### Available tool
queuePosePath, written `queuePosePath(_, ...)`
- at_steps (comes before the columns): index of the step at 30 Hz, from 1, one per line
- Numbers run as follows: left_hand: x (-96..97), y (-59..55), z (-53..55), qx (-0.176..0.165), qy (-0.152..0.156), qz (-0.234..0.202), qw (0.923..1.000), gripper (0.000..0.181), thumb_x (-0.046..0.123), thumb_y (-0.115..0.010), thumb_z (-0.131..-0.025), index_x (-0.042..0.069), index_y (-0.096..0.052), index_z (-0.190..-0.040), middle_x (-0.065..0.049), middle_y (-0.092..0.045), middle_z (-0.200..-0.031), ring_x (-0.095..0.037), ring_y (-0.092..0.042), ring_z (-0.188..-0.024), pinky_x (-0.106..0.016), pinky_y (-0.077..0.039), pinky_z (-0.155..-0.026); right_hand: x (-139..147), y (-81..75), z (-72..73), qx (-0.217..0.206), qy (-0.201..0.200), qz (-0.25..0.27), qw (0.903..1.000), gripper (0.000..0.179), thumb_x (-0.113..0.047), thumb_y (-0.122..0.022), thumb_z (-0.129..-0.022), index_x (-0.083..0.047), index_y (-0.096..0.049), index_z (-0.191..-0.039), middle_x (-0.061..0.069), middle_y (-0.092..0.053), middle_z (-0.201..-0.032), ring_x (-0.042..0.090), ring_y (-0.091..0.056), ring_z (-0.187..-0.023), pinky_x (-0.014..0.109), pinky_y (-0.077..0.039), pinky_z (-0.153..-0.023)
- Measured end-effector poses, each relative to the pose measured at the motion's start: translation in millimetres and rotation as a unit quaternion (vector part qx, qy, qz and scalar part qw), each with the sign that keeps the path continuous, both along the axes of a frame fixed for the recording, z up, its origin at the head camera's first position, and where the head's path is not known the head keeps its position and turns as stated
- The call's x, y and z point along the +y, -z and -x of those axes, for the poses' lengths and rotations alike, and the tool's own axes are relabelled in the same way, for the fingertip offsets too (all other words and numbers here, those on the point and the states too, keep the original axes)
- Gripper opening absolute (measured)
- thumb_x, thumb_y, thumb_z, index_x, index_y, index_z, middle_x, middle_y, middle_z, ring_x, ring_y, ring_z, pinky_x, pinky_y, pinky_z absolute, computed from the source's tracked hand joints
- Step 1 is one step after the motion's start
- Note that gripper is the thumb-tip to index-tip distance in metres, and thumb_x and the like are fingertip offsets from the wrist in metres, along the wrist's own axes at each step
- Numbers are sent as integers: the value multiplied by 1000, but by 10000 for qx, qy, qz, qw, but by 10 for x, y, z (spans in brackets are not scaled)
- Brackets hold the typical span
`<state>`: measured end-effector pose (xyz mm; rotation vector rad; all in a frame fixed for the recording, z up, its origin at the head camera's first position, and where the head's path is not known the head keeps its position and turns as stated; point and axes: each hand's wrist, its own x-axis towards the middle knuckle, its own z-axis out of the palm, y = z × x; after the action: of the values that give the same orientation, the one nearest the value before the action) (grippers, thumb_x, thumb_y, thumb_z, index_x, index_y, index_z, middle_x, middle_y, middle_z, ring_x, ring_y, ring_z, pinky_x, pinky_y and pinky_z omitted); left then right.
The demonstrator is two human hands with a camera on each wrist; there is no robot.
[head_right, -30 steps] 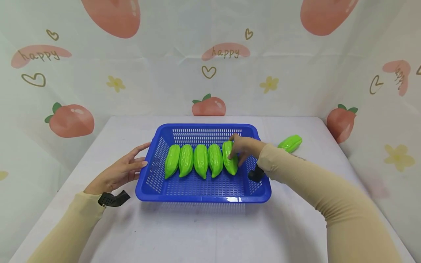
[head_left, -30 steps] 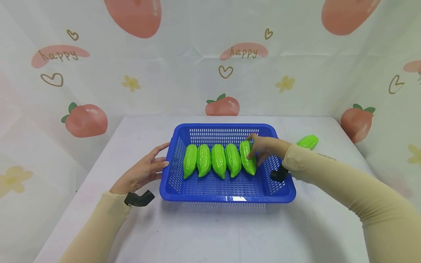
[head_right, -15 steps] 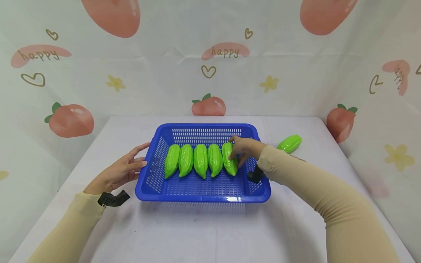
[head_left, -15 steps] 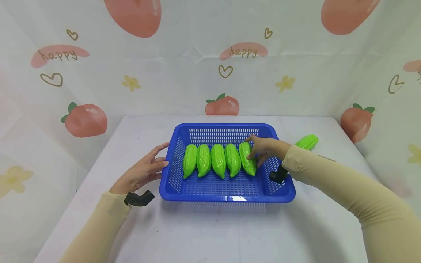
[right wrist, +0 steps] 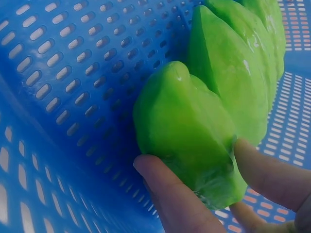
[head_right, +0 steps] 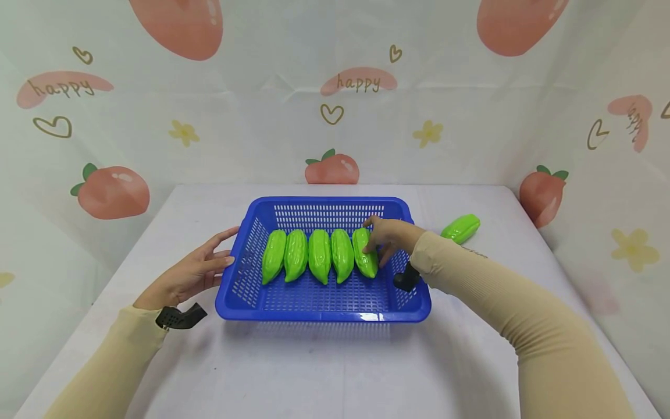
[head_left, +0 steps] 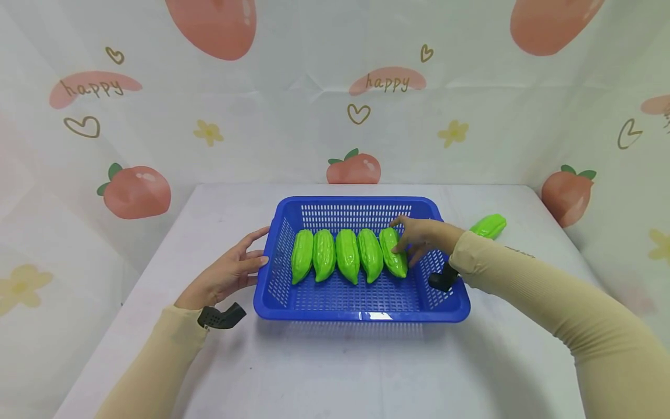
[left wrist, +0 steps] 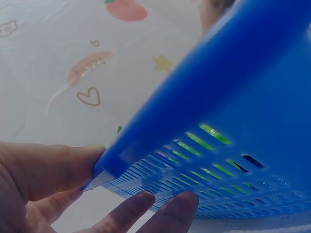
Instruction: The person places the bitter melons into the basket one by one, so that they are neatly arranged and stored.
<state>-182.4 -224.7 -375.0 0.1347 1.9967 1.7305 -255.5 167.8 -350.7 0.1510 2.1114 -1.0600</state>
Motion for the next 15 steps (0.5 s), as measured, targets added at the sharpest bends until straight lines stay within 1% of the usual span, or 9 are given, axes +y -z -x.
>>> queuePosePath(4, 8, -1, 4, -20, -38, 22, 10000, 78, 25, -61, -96, 33, -12, -155, -23, -46, -142, -21, -67, -103, -41, -54, -93, 4, 4, -2, -1, -17, -12, 10000, 77, 0, -60, -92, -14, -15, -153, 37, -21, -147, 56, -46, -123, 48, -58, -80)
queuePosePath(8, 5, -7, 2, 9, 0, 81, 10000, 78, 26, -61, -96, 33, -11, -155, -23, -44, -144, -22, -66, -105, -43, -53, -95, 14, 2, -2, -12, -28, -18, 10000, 77, 1, -60, -92, -13, -15, -153, 36, -18, -148, 57, -43, -125, 49, -58, -81)
queuePosePath(15, -5, -11, 2, 43, 46, 142, 9999, 77, 26, -60, -96, 33, -11, -155, -23, -43, -144, -23, -64, -107, -43, -52, -96, 11, 1, 3, -52, 110, 51, 9999, 76, 1, -59, -92, -14, -17, -153, 33, -18, -151, 57, -39, -128, 51, -56, -83)
